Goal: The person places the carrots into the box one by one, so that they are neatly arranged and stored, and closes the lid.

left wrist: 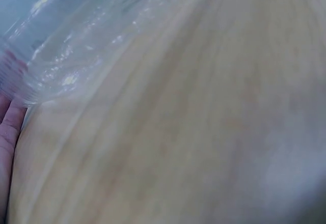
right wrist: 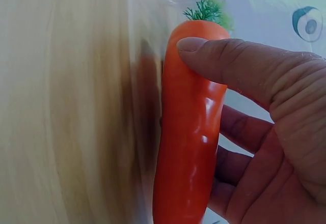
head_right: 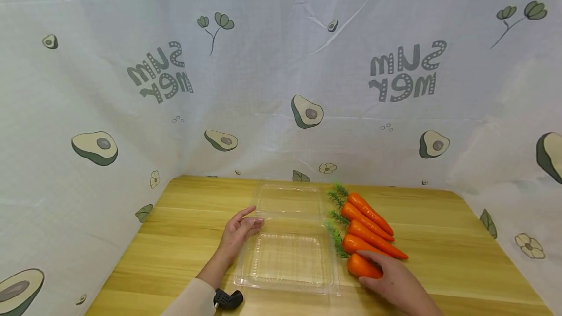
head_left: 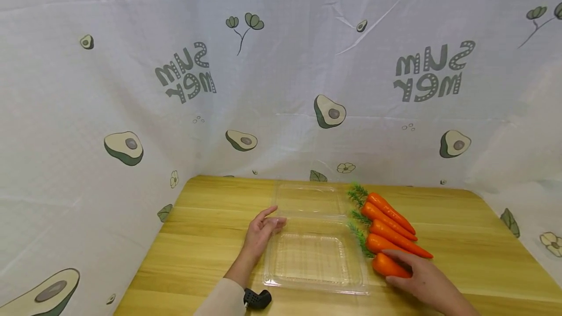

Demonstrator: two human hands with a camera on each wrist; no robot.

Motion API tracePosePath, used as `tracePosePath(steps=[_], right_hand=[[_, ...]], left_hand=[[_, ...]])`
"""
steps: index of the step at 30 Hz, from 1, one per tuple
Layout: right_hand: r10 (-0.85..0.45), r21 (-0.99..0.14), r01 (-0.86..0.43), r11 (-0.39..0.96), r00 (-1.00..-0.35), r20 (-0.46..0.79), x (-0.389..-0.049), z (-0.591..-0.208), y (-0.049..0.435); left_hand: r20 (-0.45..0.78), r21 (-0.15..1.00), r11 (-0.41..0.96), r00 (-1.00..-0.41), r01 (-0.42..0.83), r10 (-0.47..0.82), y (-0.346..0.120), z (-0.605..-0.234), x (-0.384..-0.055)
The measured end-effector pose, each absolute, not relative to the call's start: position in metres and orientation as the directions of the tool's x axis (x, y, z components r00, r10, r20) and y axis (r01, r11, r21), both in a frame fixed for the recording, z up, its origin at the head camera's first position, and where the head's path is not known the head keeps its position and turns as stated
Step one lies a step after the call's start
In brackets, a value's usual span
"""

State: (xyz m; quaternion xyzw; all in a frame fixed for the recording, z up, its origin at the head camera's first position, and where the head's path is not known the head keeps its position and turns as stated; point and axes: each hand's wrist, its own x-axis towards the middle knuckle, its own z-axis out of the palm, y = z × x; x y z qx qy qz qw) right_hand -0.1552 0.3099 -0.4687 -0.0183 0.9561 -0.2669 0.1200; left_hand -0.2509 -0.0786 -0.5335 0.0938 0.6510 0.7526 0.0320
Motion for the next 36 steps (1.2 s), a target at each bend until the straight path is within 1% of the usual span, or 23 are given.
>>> tracePosePath(steps=[5,14,22,25,29,34,36], right_hand=[[-0.085,-0.511,0.048,0.859,-0.969,-0.234,-0.154,-0.466,0.317],[-0.100,-0.476,0.009,0.879,-0.974,-0.203,-0.153,-0.462,0.327],[-0.033,-0.482,0.075,0.873,-0.977,-0.210,-0.156,-0.455,0.321],[-0.019,-0.468,0.063,0.881,-0.986,-0.168,-0.157,-0.453,0.316],[-0.016,-0.481,0.035,0.876,-0.995,-0.101,-0.158,-0.450,0.309],[-0.037,-0.491,-0.071,0.868,-0.996,0.079,-0.156,-0.446,0.299],[-0.038,-0.489,-0.095,0.867,-0.991,0.127,-0.157,-0.445,0.294]], left_hand=[[0.099,0.987,-0.140,-0.981,0.076,0.164,-0.077,-0.532,-0.251],[0.097,0.987,-0.140,-0.983,0.075,0.154,-0.076,-0.531,-0.251],[0.113,0.987,-0.128,-0.981,0.093,0.159,-0.077,-0.534,-0.252],[0.108,0.988,-0.129,-0.982,0.088,0.155,-0.078,-0.535,-0.251],[0.116,0.988,-0.120,-0.982,0.098,0.150,-0.079,-0.536,-0.251],[0.129,0.987,-0.119,-0.978,0.111,0.162,-0.079,-0.536,-0.252],[0.127,0.987,-0.121,-0.978,0.108,0.163,-0.079,-0.537,-0.252]])
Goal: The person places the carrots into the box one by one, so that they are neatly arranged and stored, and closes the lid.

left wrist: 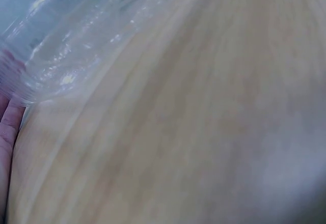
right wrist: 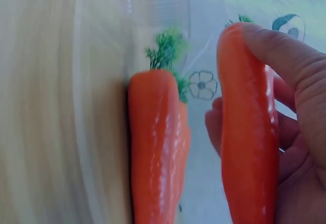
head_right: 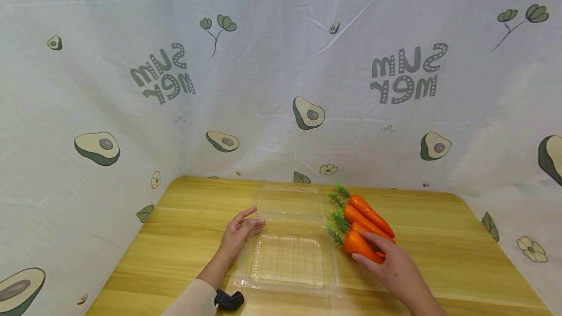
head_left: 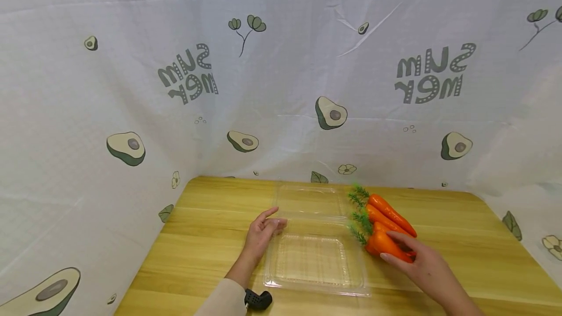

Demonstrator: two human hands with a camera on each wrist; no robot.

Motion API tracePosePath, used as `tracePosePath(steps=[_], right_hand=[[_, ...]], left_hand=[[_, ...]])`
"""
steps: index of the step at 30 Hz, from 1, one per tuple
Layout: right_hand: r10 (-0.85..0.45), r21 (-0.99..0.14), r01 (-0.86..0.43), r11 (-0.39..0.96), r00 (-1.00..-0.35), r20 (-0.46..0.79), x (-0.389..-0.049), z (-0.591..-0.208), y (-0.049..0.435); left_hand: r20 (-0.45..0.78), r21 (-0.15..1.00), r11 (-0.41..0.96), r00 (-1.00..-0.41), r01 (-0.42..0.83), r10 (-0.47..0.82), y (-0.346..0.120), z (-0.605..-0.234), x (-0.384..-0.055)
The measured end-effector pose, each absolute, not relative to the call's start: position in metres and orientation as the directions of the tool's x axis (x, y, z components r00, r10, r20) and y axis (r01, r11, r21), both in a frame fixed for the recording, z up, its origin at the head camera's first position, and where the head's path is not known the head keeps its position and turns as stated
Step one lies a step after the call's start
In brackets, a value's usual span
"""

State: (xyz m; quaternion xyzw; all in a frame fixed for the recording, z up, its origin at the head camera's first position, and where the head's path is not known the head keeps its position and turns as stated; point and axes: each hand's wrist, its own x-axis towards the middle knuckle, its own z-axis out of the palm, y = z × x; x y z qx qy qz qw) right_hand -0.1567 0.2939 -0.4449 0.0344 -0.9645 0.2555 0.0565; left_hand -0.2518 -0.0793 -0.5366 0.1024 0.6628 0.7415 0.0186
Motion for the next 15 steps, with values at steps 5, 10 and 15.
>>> tracePosePath(steps=[5,10,15], right_hand=[[-0.009,-0.570,-0.052,0.820,-0.997,0.078,-0.164,-0.440,0.282],[-0.016,-0.619,-0.063,0.783,-0.997,0.080,-0.168,-0.438,0.271],[-0.055,-0.633,-0.121,0.764,-0.991,0.124,-0.174,-0.437,0.261]], left_hand=[[0.108,0.988,-0.124,-0.982,0.089,0.157,-0.079,-0.537,-0.252],[0.104,0.988,-0.126,-0.983,0.085,0.154,-0.079,-0.538,-0.252],[0.106,0.985,-0.151,-0.983,0.083,0.152,-0.078,-0.538,-0.253]])
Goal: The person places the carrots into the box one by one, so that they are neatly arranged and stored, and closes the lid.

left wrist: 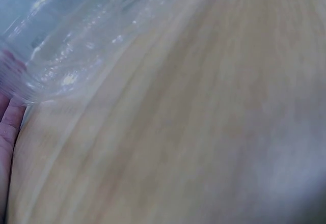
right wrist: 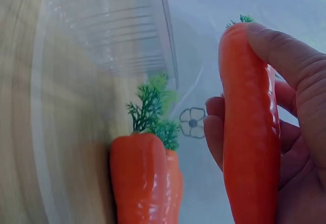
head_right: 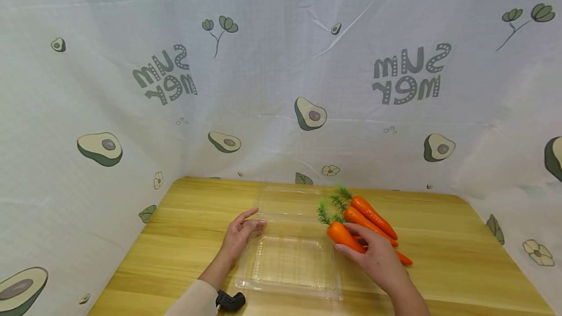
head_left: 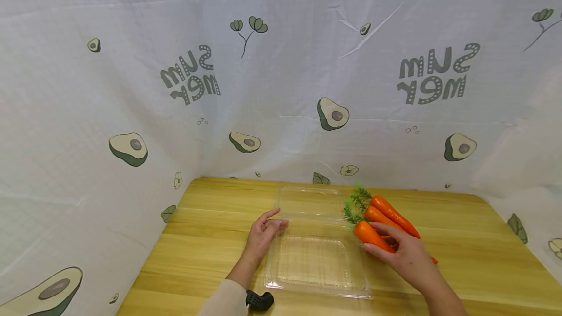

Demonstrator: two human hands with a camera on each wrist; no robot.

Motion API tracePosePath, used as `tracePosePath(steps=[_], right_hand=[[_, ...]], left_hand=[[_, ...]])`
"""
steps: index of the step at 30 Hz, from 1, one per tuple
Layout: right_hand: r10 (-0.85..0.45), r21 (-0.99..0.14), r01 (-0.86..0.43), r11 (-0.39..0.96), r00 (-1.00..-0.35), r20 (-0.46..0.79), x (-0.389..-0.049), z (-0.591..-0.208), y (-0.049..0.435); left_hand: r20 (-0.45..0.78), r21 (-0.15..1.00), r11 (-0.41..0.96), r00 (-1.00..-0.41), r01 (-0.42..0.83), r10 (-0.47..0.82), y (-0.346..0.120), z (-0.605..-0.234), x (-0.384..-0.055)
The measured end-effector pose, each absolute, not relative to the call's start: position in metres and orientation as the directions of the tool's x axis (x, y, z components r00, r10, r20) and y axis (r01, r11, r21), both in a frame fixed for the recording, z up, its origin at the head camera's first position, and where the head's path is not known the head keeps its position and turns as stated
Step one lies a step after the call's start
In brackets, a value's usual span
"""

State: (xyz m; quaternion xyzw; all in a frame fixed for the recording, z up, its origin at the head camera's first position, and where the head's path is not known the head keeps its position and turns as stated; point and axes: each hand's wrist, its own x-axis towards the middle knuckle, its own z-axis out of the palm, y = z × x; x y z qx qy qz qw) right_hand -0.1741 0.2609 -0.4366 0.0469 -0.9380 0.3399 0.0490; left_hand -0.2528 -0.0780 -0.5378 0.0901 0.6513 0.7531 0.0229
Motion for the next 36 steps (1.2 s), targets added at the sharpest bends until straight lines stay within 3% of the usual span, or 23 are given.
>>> tracePosePath(steps=[26,36], right_hand=[[-0.277,-0.712,-0.268,0.650,-0.955,0.106,-0.185,-0.439,0.212],[-0.405,-0.714,-0.365,0.597,-0.906,0.124,-0.184,-0.449,0.195]], left_hand=[[0.100,0.983,-0.171,-0.982,0.073,0.157,-0.077,-0.536,-0.254],[0.098,0.982,-0.174,-0.983,0.071,0.153,-0.078,-0.535,-0.253]])
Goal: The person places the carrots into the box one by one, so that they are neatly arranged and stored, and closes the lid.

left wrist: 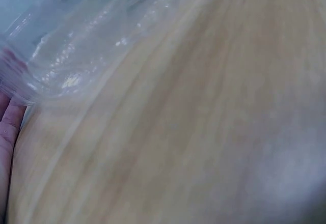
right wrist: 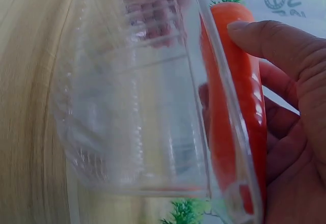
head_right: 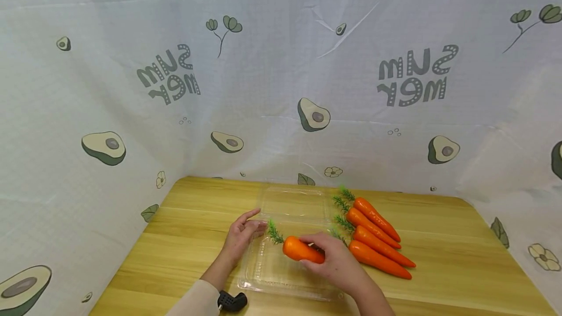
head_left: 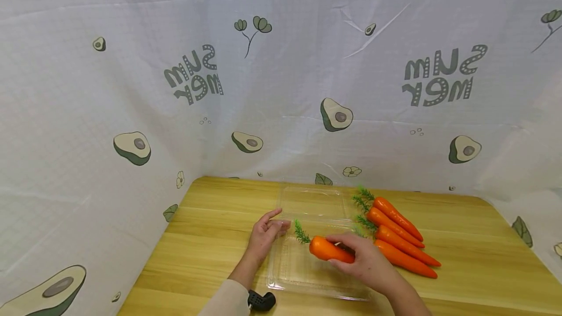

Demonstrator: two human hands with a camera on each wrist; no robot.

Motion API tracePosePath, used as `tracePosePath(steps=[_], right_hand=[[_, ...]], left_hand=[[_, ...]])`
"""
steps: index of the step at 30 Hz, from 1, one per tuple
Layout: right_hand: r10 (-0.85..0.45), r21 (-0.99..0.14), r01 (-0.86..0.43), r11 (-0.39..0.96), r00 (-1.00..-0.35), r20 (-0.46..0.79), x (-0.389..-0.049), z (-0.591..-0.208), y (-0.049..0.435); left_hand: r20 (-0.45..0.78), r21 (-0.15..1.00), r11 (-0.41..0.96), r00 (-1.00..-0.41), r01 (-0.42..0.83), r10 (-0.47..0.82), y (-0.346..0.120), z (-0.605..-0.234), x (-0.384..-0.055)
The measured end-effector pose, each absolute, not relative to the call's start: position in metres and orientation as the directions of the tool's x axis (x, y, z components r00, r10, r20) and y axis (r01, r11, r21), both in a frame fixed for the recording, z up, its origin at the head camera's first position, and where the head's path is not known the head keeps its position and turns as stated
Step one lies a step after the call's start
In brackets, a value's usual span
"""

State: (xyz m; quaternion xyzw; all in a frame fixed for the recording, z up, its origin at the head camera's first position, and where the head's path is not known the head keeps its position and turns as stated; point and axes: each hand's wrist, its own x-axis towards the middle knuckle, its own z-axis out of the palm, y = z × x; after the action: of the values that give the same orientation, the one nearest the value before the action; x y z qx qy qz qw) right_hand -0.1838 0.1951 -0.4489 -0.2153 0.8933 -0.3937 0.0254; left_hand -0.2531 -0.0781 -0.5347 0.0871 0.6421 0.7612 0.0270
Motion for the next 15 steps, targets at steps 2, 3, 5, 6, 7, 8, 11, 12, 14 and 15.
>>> tracePosePath(steps=[2,3,5,6,7,8,11,12,14,15], right_hand=[[-0.415,-0.706,-0.373,0.601,-0.901,0.123,-0.183,-0.449,0.192],[-0.420,-0.704,-0.374,0.604,-0.900,0.118,-0.183,-0.450,0.191],[-0.435,-0.702,-0.380,0.603,-0.894,0.110,-0.183,-0.450,0.188],[-0.445,-0.698,-0.389,0.601,-0.889,0.111,-0.183,-0.451,0.186],[-0.456,-0.694,-0.399,0.599,-0.883,0.114,-0.182,-0.452,0.185],[-0.467,-0.689,-0.411,0.597,-0.876,0.118,-0.182,-0.452,0.183],[-0.505,-0.667,-0.450,0.593,-0.854,0.128,-0.181,-0.455,0.179],[-0.513,-0.662,-0.456,0.595,-0.849,0.124,-0.181,-0.456,0.178],[-0.528,-0.664,-0.453,0.596,-0.843,0.101,-0.181,-0.456,0.175],[-0.535,-0.668,-0.446,0.596,-0.840,0.083,-0.181,-0.456,0.174]], left_hand=[[0.096,0.983,-0.172,-0.984,0.070,0.149,-0.078,-0.534,-0.253],[0.098,0.983,-0.169,-0.984,0.072,0.148,-0.078,-0.534,-0.253],[0.096,0.984,-0.161,-0.985,0.072,0.144,-0.079,-0.534,-0.254],[0.095,0.986,-0.153,-0.985,0.073,0.141,-0.079,-0.534,-0.253],[0.095,0.987,-0.145,-0.985,0.075,0.142,-0.079,-0.534,-0.253],[0.096,0.988,-0.136,-0.985,0.076,0.142,-0.079,-0.533,-0.253],[0.103,0.989,-0.124,-0.984,0.085,0.145,-0.079,-0.534,-0.252],[0.110,0.988,-0.123,-0.983,0.092,0.149,-0.079,-0.534,-0.252],[0.115,0.987,-0.131,-0.981,0.095,0.154,-0.079,-0.534,-0.252],[0.119,0.985,-0.139,-0.980,0.098,0.158,-0.079,-0.535,-0.252]])
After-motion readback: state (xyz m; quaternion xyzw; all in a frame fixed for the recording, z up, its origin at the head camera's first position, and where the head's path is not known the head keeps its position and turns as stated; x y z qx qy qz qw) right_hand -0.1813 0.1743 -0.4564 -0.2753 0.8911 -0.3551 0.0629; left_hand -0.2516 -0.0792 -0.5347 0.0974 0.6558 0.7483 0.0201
